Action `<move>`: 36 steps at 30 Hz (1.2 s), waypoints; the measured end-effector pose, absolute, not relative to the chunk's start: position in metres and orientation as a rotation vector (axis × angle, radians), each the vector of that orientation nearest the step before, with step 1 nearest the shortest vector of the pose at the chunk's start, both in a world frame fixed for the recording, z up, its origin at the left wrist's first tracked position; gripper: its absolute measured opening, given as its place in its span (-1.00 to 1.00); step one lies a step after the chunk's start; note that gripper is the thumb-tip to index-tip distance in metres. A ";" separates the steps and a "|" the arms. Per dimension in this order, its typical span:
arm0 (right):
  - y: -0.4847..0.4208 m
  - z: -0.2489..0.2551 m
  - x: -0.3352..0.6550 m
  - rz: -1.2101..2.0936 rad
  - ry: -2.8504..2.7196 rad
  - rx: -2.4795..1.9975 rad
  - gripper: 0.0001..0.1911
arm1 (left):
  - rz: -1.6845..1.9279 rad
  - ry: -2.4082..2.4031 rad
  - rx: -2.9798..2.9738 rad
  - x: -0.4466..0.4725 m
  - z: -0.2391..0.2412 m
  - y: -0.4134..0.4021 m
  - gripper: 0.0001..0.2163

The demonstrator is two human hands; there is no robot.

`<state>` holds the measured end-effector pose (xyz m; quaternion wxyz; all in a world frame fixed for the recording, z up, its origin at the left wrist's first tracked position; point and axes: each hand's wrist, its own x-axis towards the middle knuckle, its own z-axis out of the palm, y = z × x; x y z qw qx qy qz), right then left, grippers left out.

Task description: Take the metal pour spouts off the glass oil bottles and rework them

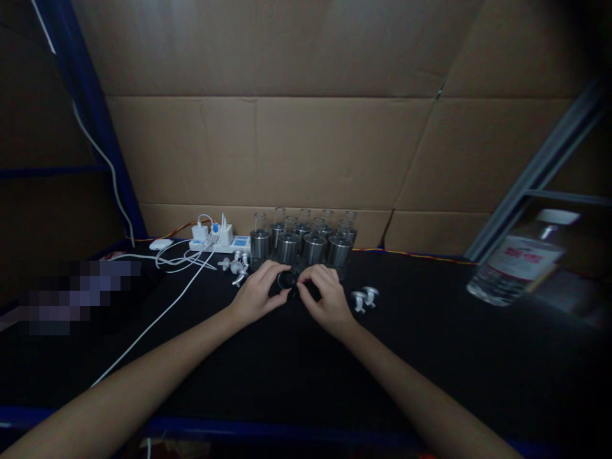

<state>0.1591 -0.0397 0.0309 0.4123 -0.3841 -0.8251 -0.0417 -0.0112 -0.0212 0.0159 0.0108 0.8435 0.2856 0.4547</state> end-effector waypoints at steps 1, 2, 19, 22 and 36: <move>-0.041 0.031 0.159 -0.109 -2.079 -0.946 -0.93 | 1.421 0.895 2.626 -0.011 0.016 -0.021 -0.67; -0.042 0.031 0.159 -0.114 -2.082 -0.927 -0.93 | 1.422 0.899 2.624 -0.012 0.015 -0.020 -0.66; -0.036 0.026 0.161 -0.229 -2.177 -0.905 -0.91 | 1.331 0.886 2.809 -0.016 0.006 -0.012 -0.60; -0.035 0.026 0.161 -0.261 -2.193 -0.911 -0.92 | 1.326 0.881 2.851 -0.015 0.005 -0.012 -0.60; -0.031 0.026 0.159 -0.373 -2.193 -1.049 -0.95 | 1.211 0.834 3.113 -0.009 0.008 -0.014 -0.61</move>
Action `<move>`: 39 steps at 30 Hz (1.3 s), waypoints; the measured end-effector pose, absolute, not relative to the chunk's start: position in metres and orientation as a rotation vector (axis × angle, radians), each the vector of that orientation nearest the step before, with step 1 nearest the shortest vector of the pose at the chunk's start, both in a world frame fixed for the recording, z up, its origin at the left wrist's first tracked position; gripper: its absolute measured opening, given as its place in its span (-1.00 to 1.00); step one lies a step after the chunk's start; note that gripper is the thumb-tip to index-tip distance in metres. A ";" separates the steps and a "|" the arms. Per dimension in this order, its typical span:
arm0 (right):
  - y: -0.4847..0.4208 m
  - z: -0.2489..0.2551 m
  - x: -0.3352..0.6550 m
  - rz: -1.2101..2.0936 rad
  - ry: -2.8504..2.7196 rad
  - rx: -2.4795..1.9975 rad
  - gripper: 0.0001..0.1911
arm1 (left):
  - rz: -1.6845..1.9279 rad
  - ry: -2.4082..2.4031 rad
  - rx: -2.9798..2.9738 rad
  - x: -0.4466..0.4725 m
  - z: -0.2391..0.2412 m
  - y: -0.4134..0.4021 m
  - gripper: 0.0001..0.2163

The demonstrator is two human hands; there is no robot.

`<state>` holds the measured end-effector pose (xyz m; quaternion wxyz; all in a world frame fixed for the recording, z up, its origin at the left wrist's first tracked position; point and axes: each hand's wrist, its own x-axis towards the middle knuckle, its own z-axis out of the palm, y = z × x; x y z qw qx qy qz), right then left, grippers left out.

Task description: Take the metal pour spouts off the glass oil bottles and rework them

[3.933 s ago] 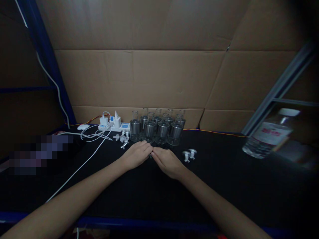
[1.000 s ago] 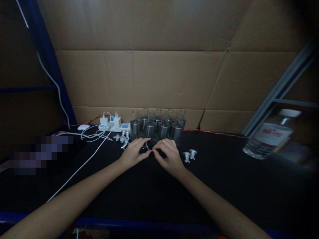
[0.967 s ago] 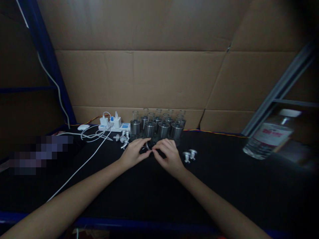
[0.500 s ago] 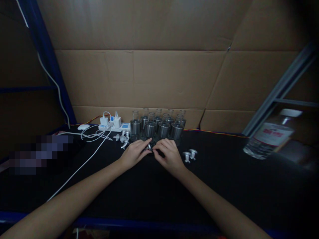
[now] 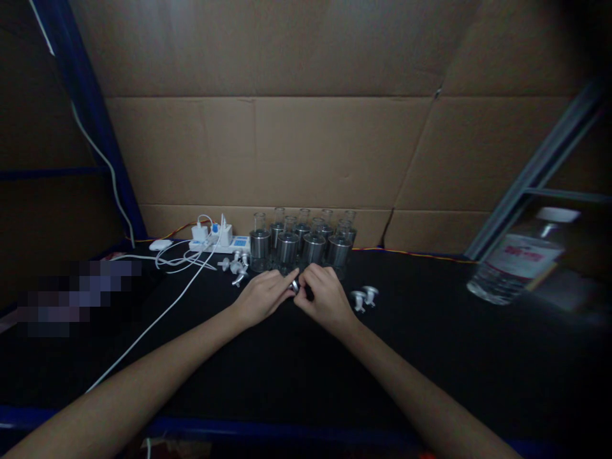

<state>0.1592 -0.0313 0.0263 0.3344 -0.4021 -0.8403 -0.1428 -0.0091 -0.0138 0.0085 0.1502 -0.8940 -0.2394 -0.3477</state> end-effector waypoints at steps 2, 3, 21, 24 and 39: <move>-0.030 0.027 0.161 -0.384 -2.179 -1.056 -0.95 | -1.025 -0.669 -2.573 -0.007 0.008 -0.013 -0.60; -0.029 0.028 0.161 -0.387 -2.173 -1.054 -0.94 | -1.040 -0.661 -2.580 -0.006 0.008 -0.012 -0.59; -0.027 0.039 0.167 -0.252 -2.092 -1.027 -0.87 | -1.169 -0.646 -2.629 -0.001 0.012 -0.014 -0.60; -0.026 0.038 0.168 -0.253 -2.095 -1.013 -0.88 | -1.159 -0.644 -2.637 -0.002 0.011 -0.014 -0.60; -0.023 0.041 0.169 -0.222 -2.106 -1.005 -0.87 | -1.170 -0.682 -2.660 -0.002 0.011 -0.015 -0.62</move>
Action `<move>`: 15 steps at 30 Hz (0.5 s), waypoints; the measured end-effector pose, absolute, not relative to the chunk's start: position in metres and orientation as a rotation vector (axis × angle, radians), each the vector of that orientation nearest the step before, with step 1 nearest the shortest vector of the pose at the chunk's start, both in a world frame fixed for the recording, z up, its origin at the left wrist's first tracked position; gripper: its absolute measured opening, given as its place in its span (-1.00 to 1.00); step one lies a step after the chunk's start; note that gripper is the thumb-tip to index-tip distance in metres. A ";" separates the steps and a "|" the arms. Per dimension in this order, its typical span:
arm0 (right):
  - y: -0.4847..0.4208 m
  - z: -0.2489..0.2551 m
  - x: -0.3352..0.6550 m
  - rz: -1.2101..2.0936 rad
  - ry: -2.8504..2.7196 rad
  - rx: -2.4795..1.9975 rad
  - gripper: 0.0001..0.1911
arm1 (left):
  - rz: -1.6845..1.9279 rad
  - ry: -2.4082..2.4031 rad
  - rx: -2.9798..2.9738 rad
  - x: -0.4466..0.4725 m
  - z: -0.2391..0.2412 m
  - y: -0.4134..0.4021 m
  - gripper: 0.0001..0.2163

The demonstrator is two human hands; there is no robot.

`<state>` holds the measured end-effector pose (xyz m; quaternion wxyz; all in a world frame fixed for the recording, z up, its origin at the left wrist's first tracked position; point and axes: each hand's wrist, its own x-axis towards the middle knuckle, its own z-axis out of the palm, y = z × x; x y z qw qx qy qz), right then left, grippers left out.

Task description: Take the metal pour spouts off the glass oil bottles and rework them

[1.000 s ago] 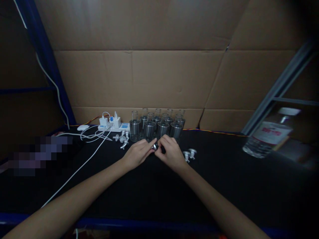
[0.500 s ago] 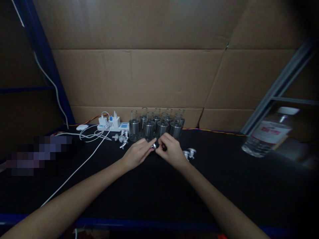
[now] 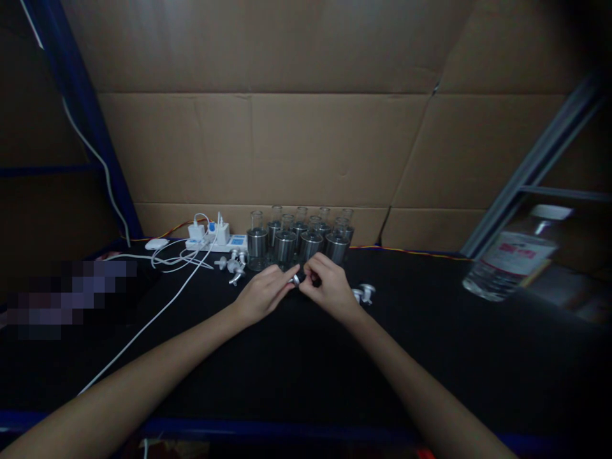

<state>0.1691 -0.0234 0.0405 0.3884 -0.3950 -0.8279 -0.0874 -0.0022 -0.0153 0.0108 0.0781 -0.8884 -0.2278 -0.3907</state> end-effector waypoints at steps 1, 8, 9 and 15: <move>-0.023 0.040 0.169 -0.238 -2.114 -1.005 -0.88 | -1.177 -0.694 -2.668 -0.002 0.011 -0.016 -0.62; -0.029 0.040 0.169 -0.404 -2.188 -1.045 -0.92 | -1.313 -0.837 -2.700 -0.001 0.012 -0.019 -0.66; -0.031 0.039 0.168 -0.412 -2.196 -1.040 -0.92 | -1.329 -0.863 -2.703 -0.001 0.012 -0.020 -0.65; -0.038 0.035 0.165 -0.377 -2.202 -0.997 -0.89 | -1.420 -1.097 -2.590 -0.004 0.012 -0.019 -0.70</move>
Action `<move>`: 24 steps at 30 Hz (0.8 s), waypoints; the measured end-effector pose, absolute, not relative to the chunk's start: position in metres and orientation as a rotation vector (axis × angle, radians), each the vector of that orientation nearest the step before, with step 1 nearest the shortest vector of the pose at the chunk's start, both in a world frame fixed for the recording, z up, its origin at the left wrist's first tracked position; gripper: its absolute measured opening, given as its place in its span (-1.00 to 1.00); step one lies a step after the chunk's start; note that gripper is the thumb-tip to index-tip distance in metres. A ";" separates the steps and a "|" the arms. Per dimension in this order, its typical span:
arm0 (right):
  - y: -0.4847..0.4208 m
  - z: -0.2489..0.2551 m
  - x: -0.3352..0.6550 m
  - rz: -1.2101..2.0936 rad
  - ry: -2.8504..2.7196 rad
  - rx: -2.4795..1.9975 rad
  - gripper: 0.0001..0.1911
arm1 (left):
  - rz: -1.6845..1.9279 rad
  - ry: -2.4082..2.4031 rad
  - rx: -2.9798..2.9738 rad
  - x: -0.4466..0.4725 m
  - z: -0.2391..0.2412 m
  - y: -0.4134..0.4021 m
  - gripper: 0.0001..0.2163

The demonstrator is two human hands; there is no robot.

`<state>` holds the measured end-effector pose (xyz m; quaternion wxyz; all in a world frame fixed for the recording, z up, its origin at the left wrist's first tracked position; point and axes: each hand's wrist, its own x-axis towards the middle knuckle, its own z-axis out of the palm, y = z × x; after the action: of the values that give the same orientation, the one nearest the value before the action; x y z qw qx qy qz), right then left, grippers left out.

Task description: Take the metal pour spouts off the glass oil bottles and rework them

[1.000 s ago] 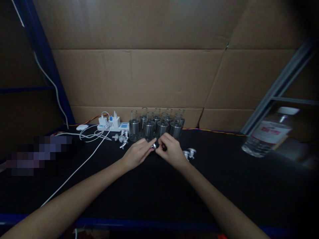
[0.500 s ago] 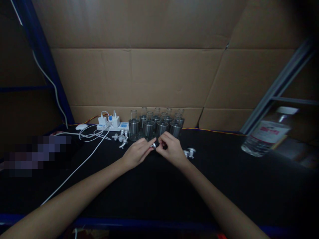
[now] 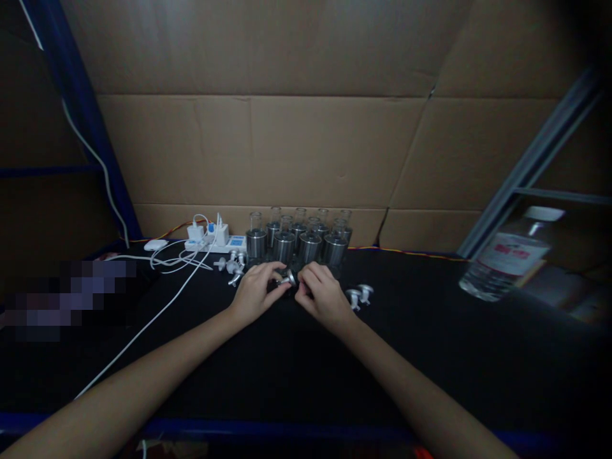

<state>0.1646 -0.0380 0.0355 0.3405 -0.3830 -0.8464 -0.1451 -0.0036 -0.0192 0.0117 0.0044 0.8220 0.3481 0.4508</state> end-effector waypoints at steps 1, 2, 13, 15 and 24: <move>-0.038 0.035 0.164 -0.367 -2.197 -0.988 -0.89 | 1.414 1.122 2.566 -0.004 0.012 -0.020 -0.75; -0.038 0.034 0.164 -0.354 -2.188 -0.980 -0.88 | 1.399 1.146 2.576 -0.003 0.013 -0.020 -0.80; -0.036 0.034 0.166 -0.215 -2.215 -0.900 -0.84 | 1.185 1.152 2.764 -0.002 0.017 -0.020 -0.81; -0.037 0.035 0.166 -0.182 -2.214 -0.897 -0.83 | 1.189 1.168 2.764 -0.002 0.015 -0.019 -0.82; -0.029 0.028 0.171 -0.063 -2.160 -0.953 -0.96 | 1.151 1.147 2.773 -0.003 0.015 -0.019 -0.85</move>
<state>0.1708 -0.0291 0.0284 0.3803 -0.3732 -0.8459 -0.0245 -0.0027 -0.0191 0.0155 -0.0363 0.8622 0.3565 0.3580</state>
